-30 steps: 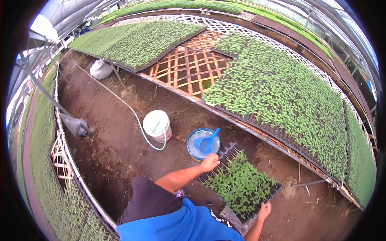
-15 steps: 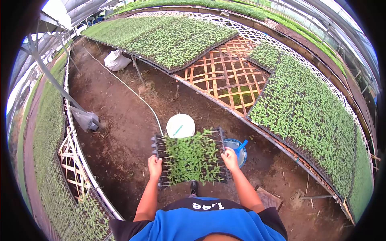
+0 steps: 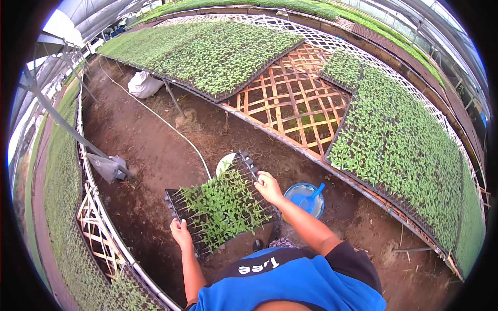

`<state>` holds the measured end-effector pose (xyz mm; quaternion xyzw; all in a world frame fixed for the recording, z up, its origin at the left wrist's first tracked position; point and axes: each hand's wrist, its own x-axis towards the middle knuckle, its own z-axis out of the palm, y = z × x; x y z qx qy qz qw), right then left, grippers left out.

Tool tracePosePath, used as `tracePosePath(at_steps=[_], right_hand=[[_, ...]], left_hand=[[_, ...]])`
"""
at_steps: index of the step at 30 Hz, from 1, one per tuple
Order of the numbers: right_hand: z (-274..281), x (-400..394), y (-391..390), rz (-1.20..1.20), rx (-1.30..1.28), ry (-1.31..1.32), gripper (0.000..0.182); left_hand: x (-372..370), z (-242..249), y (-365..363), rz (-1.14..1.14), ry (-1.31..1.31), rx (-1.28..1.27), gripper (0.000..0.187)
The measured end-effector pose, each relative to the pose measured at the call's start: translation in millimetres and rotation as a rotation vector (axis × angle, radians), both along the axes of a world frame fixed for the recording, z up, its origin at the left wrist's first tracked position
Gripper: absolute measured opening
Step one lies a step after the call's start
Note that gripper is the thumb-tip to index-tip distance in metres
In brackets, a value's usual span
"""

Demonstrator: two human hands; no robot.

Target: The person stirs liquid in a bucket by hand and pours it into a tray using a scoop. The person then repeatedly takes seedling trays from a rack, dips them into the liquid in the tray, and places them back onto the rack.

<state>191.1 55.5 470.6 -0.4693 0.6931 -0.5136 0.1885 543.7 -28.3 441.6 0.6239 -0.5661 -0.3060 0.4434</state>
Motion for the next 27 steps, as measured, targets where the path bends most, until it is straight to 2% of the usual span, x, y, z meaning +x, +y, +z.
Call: tracePosePath(at_steps=[2, 4, 7, 8, 11, 13, 16, 17, 18, 19, 22, 24, 25, 26, 27], right_hand=[[8.7, -13.3, -8.8, 0.001, 0.010, 0.007, 0.022], [19.4, -35.1, -20.2, 0.023, 0.004, 0.013, 0.023], [41.4, -63.3, -33.2, -0.015, -0.069, 0.097, 0.026], [51.0, -74.3, -36.0, 0.007, 0.008, 0.054, 0.025], [60.7, -110.8, -54.1, 0.021, -0.118, 0.131, 0.027], [75.7, -133.6, -64.8, 0.025, -0.144, 0.111, 0.027], [98.8, -170.7, -81.3, -0.004, -0.214, 0.138, 0.027], [105.7, -182.0, -86.6, -0.030, -0.227, 0.149, 0.027], [123.8, -189.6, -88.8, -0.062, -0.113, 0.105, 0.026], [115.3, -207.1, -100.5, -0.071, -0.234, 0.156, 0.027], [139.2, -242.4, -117.6, -0.111, -0.208, 0.210, 0.019], [148.9, -272.9, -134.2, -0.139, -0.150, 0.204, 0.018], [155.2, -290.7, -142.8, -0.129, -0.120, 0.221, 0.024], [166.9, -299.0, -146.0, -0.165, -0.080, 0.300, 0.023], [169.6, -314.7, -156.4, -0.169, -0.088, 0.254, 0.023]], left_hand=[[-17.7, 9.4, -1.5, -0.014, 0.079, 0.011, 0.015], [-36.3, 12.0, -12.4, -0.014, 0.085, -0.009, 0.017], [-62.3, 23.2, -29.2, -0.045, 0.249, -0.003, 0.015], [-71.7, 28.1, -35.1, -0.068, 0.322, -0.002, 0.014], [-114.8, 78.8, -44.4, -0.121, 0.447, 0.043, 0.008], [-136.1, 100.2, -59.6, -0.170, 0.505, 0.039, 0.018], [-168.2, 138.7, -80.4, -0.285, 0.550, 0.069, 0.021], [-177.2, 144.3, -91.0, -0.299, 0.561, 0.064, 0.022], [-184.4, 145.2, -103.6, -0.346, 0.607, 0.086, 0.017], [-190.2, 145.3, -116.7, -0.391, 0.652, 0.109, 0.013], [-225.1, 152.7, -150.5, -0.486, 0.762, 0.139, 0.022], [-251.1, 158.3, -170.2, -0.540, 0.810, 0.176, 0.021], [-264.3, 159.8, -180.2, -0.563, 0.827, 0.190, 0.020], [-275.5, 156.9, -189.8, -0.603, 0.825, 0.194, 0.019], [-287.7, 154.7, -200.8, -0.642, 0.821, 0.199, 0.018]])
